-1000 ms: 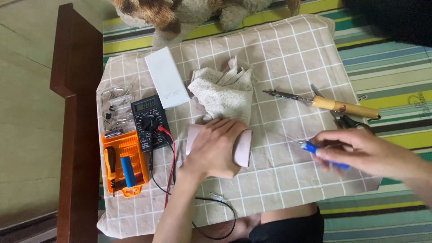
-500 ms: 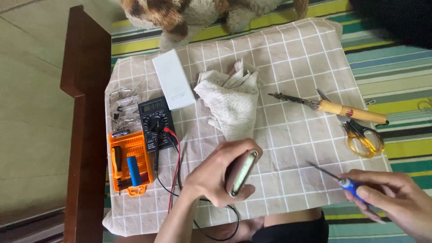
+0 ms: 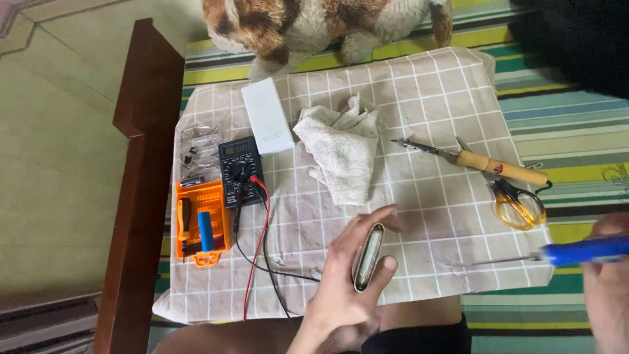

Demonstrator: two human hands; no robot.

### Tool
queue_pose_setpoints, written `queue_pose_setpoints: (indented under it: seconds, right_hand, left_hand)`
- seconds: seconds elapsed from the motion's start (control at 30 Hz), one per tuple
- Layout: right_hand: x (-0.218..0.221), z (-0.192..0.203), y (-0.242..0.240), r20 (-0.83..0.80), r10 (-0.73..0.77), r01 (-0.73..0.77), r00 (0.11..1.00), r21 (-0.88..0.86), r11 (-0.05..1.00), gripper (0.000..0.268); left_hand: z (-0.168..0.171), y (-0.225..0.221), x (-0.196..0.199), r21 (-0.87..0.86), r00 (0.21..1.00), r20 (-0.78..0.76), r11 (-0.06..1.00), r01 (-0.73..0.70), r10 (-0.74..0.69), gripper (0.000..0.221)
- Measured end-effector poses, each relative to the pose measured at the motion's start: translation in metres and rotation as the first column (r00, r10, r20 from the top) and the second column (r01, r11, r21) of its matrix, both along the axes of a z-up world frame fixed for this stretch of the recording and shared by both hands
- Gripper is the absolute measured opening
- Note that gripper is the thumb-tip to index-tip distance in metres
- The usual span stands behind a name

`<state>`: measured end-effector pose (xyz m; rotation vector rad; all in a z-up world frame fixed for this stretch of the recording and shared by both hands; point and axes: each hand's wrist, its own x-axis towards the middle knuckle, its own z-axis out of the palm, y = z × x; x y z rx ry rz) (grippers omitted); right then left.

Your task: Using a screwdriver to pry apart the plastic casing of a portable power bank for disassembly.

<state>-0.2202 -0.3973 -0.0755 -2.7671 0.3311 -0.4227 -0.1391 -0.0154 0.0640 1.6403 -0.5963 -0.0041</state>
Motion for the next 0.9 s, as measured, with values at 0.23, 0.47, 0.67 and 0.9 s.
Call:
queue_pose_setpoints:
  seconds: [0.23,0.47,0.67,0.9]
  right_hand:
    - [0.046,0.138,0.125,0.563,0.03,-0.564,0.826,0.824,0.049,0.027]
    - [0.055,0.214,0.195,0.594,0.136,-0.572,0.793,0.802,-0.172,0.037]
    - [0.056,0.235,0.197,0.569,0.211,-0.506,0.795,0.813,-0.286,0.038]
    - [0.056,0.249,0.194,0.529,0.313,-0.393,0.789,0.826,-0.404,0.044]
  left_hand:
    - [0.011,0.015,-0.014,0.057,0.999,0.017,0.997,-0.047,0.046,0.038]
    - [0.036,0.013,-0.021,0.081,0.999,-0.022,0.996,-0.044,0.046,0.017]
    - [0.039,0.002,-0.027,0.088,0.986,0.122,0.988,-0.126,0.115,0.014]
    - [0.044,-0.004,-0.026,0.362,0.88,0.459,0.878,-0.312,0.122,0.01]
